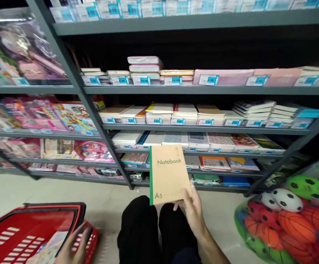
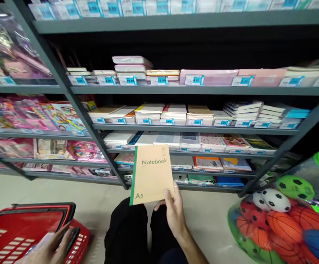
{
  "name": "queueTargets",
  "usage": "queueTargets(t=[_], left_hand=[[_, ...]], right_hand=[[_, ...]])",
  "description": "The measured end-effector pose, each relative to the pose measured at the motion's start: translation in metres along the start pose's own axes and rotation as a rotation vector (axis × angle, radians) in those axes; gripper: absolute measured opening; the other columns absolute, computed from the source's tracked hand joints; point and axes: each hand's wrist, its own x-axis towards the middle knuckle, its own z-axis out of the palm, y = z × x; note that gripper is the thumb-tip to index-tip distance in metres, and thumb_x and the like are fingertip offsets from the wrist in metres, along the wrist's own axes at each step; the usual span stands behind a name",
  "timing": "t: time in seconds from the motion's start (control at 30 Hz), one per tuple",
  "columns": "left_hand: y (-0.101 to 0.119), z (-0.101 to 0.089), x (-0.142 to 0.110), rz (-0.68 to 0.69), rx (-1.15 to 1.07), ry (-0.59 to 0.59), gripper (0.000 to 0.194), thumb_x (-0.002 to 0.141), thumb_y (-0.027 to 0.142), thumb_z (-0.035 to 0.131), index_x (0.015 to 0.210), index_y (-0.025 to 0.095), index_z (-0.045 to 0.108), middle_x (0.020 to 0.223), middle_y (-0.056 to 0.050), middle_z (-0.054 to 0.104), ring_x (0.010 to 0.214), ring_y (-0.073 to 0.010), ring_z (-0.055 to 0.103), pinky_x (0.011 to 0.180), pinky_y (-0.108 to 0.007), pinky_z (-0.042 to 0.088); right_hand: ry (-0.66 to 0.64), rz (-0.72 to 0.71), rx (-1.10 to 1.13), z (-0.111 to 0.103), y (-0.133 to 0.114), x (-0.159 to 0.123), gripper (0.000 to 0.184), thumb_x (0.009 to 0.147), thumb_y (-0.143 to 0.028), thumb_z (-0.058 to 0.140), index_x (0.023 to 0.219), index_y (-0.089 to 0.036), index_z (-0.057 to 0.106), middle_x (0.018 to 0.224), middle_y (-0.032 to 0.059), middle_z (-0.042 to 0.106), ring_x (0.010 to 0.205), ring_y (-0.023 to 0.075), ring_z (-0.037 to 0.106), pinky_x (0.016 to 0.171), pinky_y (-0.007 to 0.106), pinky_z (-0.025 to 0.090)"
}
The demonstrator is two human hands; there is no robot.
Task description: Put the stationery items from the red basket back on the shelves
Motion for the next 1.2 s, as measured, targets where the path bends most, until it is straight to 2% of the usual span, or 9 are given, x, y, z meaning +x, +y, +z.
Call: queueTargets(t=[0.07,0.17,0.27,0.37,0.53,0.7,0.97,1.1,1.2], left_hand=[[0.085,0.020,0.002,0.033,-0.331,-0.171,0.050,0.088,0.064,0.067,0.125,0.032,0.073,0.132,-0.004,0.078,0.132,-0.0368,0.069,0.120,-0.060,0.052],[0.192,0.052,0.013,0.275,-0.652,-0.387,0.060,0.100,0.052,0.068,0.153,0.026,0.059,0.149,-0.011,0.068,0.139,-0.0300,0.065,0.121,-0.050,0.051],[0.241,0.076,0.032,0.416,-0.931,-0.593,0.081,0.098,0.051,0.074,0.169,0.028,0.040,0.167,-0.015,0.050,0.150,-0.0304,0.055,0.117,-0.042,0.054],[0.244,0.085,0.051,0.453,-1.015,-0.630,0.080,0.099,0.048,0.075,0.169,0.031,0.041,0.175,-0.013,0.038,0.158,-0.0314,0.044,0.119,-0.039,0.052],[0.225,0.085,0.070,0.404,-1.010,-0.751,0.057,0.097,0.051,0.076,0.145,0.022,0.071,0.175,-0.016,0.036,0.160,-0.0343,0.040,0.128,-0.044,0.043],[0.220,0.095,0.080,0.326,-0.889,-0.606,0.048,0.099,0.058,0.070,0.125,0.019,0.080,0.165,-0.020,0.050,0.153,-0.0345,0.051,0.124,-0.047,0.046],[0.238,0.119,0.089,0.347,-0.790,-0.753,0.057,0.096,0.069,0.067,0.122,0.019,0.080,0.160,-0.021,0.056,0.152,-0.0359,0.052,0.123,-0.050,0.048],[0.249,0.124,0.080,0.348,-0.869,-0.873,0.050,0.090,0.055,0.082,0.128,0.023,0.078,0.169,-0.017,0.046,0.160,-0.0332,0.040,0.127,-0.045,0.044],[0.250,0.118,0.072,0.318,-0.858,-0.881,0.038,0.091,0.045,0.082,0.123,0.025,0.078,0.173,-0.014,0.040,0.160,-0.0322,0.040,0.127,-0.046,0.043]], right_hand=[[0.031,-0.040,0.024,0.005,-0.012,0.009,0.064,0.100,-0.052,0.072,0.155,-0.026,0.052,0.132,0.0118,0.072,0.072,0.0145,0.067,0.055,0.028,0.057],[0.050,-0.111,0.055,0.020,-0.027,0.023,0.062,0.098,-0.047,0.075,0.154,-0.027,0.056,0.136,0.0111,0.070,0.090,0.0189,0.070,0.058,0.027,0.060],[0.068,-0.128,0.072,0.036,-0.037,0.032,0.070,0.098,-0.043,0.076,0.161,-0.030,0.049,0.143,0.0109,0.067,0.096,0.0198,0.070,0.066,0.031,0.064],[0.084,-0.118,0.058,0.047,-0.041,0.041,0.070,0.099,-0.041,0.075,0.164,-0.030,0.048,0.147,0.0116,0.065,0.095,0.0186,0.069,0.070,0.031,0.065],[0.099,-0.109,-0.024,0.059,-0.030,0.056,0.068,0.100,-0.045,0.074,0.161,-0.030,0.050,0.147,0.0100,0.065,0.099,0.0194,0.070,0.073,0.033,0.066],[0.057,-0.035,-0.151,0.065,-0.021,0.067,0.079,0.098,-0.057,0.074,0.165,-0.031,0.042,0.135,0.0107,0.072,0.094,0.0209,0.074,0.074,0.036,0.067],[0.179,-0.033,-0.218,0.033,-0.021,0.068,0.074,0.097,-0.062,0.072,0.158,-0.027,0.052,0.122,0.0093,0.076,0.080,0.0174,0.071,0.077,0.035,0.065],[0.262,-0.084,-0.202,0.017,-0.024,0.062,0.073,0.096,-0.063,0.073,0.155,-0.024,0.055,0.125,0.0110,0.075,0.086,0.0199,0.071,0.070,0.033,0.065],[0.191,-0.060,-0.226,0.007,-0.030,0.057,0.067,0.099,-0.057,0.072,0.155,-0.026,0.054,0.127,0.0102,0.074,0.092,0.0202,0.070,0.077,0.034,0.065]])
